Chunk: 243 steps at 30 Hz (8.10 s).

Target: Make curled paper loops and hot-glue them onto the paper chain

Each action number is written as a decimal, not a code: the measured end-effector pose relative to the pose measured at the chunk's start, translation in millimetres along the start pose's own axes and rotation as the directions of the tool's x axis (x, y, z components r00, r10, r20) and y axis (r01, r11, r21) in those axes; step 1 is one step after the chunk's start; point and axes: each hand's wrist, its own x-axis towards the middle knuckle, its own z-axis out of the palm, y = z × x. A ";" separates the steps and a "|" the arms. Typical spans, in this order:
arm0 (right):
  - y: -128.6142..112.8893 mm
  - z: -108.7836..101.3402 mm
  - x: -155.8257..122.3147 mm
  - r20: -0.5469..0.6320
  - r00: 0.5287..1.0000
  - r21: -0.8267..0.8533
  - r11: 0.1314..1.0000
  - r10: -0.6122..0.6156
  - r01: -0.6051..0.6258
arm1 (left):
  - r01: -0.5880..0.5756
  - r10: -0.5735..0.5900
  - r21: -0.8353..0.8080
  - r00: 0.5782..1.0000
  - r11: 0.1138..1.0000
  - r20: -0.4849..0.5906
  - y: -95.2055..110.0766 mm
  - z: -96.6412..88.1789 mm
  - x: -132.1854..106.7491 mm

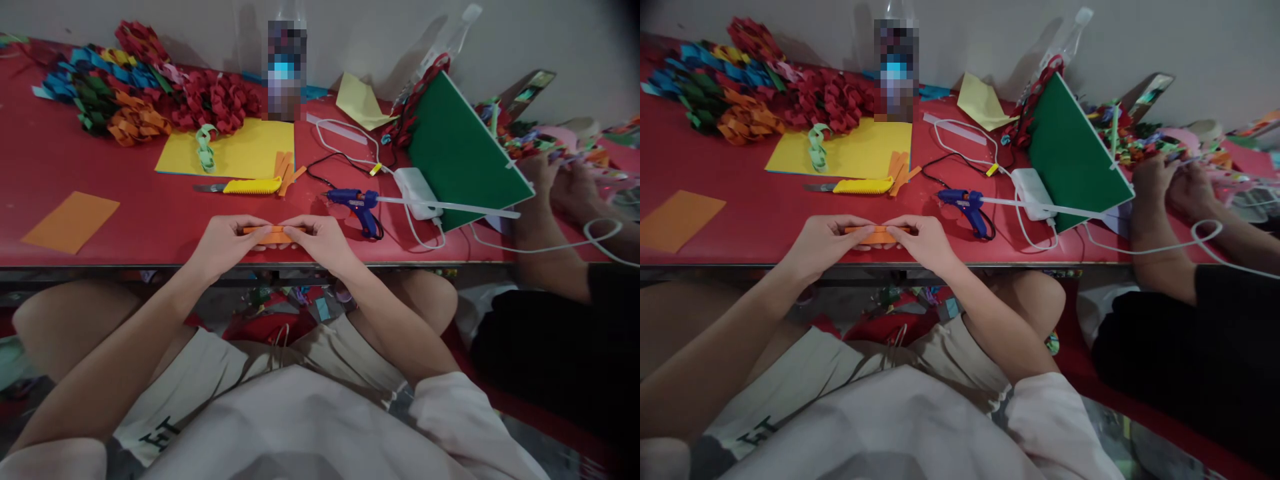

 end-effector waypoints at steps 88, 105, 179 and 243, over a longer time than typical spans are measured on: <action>-7.3 -3.7 -4.9 -0.018 1.000 0.113 0.994 0.009 -0.007 | -0.198 0.142 -0.223 0.960 0.954 -0.243 1.2 20.0 -8.2; -11.9 -3.7 -9.7 0.020 0.999 0.094 0.995 0.043 -0.044 | -0.152 0.147 -0.034 0.984 0.988 -0.104 2.9 12.7 -7.7; -11.3 8.9 -36.5 0.185 0.974 -0.949 0.233 -0.133 0.213 | -0.337 0.377 0.885 0.903 0.321 0.207 -0.9 -2.8 -10.9; -25.8 -78.6 -48.1 -0.187 0.963 -0.692 0.722 -0.195 0.012 | -0.381 0.564 0.908 0.795 0.175 0.224 -5.0 15.9 -5.8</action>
